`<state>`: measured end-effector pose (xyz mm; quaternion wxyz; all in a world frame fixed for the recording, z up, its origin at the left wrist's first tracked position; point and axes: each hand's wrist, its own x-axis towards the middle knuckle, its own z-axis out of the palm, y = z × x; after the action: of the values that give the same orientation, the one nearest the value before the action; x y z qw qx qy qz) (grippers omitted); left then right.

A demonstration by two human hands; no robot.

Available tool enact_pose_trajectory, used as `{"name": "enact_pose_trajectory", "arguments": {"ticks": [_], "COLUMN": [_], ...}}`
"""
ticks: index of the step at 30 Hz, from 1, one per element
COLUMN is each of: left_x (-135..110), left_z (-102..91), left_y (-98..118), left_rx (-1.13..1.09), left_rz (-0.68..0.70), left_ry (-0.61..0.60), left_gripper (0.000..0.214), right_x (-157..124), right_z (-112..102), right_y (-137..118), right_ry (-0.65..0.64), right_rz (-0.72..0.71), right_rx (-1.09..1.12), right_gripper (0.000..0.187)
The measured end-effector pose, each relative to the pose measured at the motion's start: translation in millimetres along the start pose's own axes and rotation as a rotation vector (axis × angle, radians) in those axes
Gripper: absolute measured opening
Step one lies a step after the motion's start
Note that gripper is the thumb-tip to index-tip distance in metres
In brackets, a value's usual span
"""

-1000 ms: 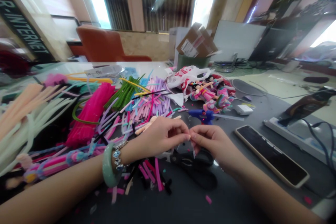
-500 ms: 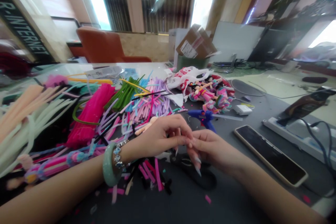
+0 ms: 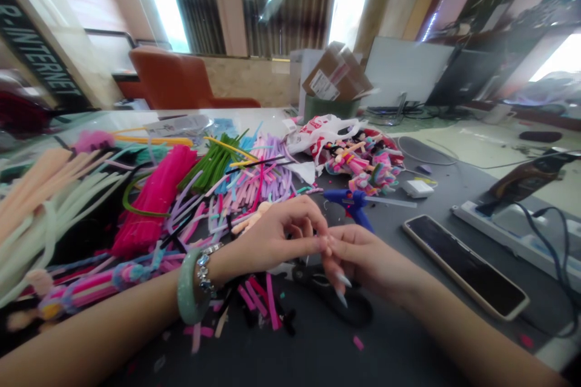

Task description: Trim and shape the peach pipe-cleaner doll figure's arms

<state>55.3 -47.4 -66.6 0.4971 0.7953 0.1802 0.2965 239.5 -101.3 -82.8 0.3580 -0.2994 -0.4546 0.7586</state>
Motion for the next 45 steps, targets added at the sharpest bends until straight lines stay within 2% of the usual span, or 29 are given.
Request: {"name": "enact_pose_trajectory", "arguments": {"ticks": [11, 17, 21, 24, 31, 45], "left_x": [-1, -1, -1, -1, -1, -2], "left_z": [-0.1, 2.5, 1.3, -0.1, 1.8, 2.9], "left_y": [0, -1, 4, 8, 14, 14], "left_rx": [-0.018, -0.042, 0.138, 0.309, 0.502, 0.578], "left_rz": [0.039, -0.014, 0.002, 0.069, 0.159, 0.190], "left_ry": [0.056, 0.118, 0.131, 0.135, 0.093, 0.062], "left_gripper": [0.010, 0.011, 0.011, 0.008, 0.008, 0.010], "right_x": [-2, -1, -1, -3, -2, -4], "right_z": [0, 0, 1, 2, 4, -2], "right_y": [-1, -2, -5, -9, -13, -14], "right_ry": [-0.004, 0.041, 0.117, 0.160, 0.135, 0.184], "right_rz": [-0.012, -0.003, -0.023, -0.048, -0.062, -0.057], "right_rx": [0.004, -0.046, -0.150, -0.236, -0.359, -0.469], "right_gripper": [0.024, 0.026, 0.029, 0.032, 0.029, 0.022]}}
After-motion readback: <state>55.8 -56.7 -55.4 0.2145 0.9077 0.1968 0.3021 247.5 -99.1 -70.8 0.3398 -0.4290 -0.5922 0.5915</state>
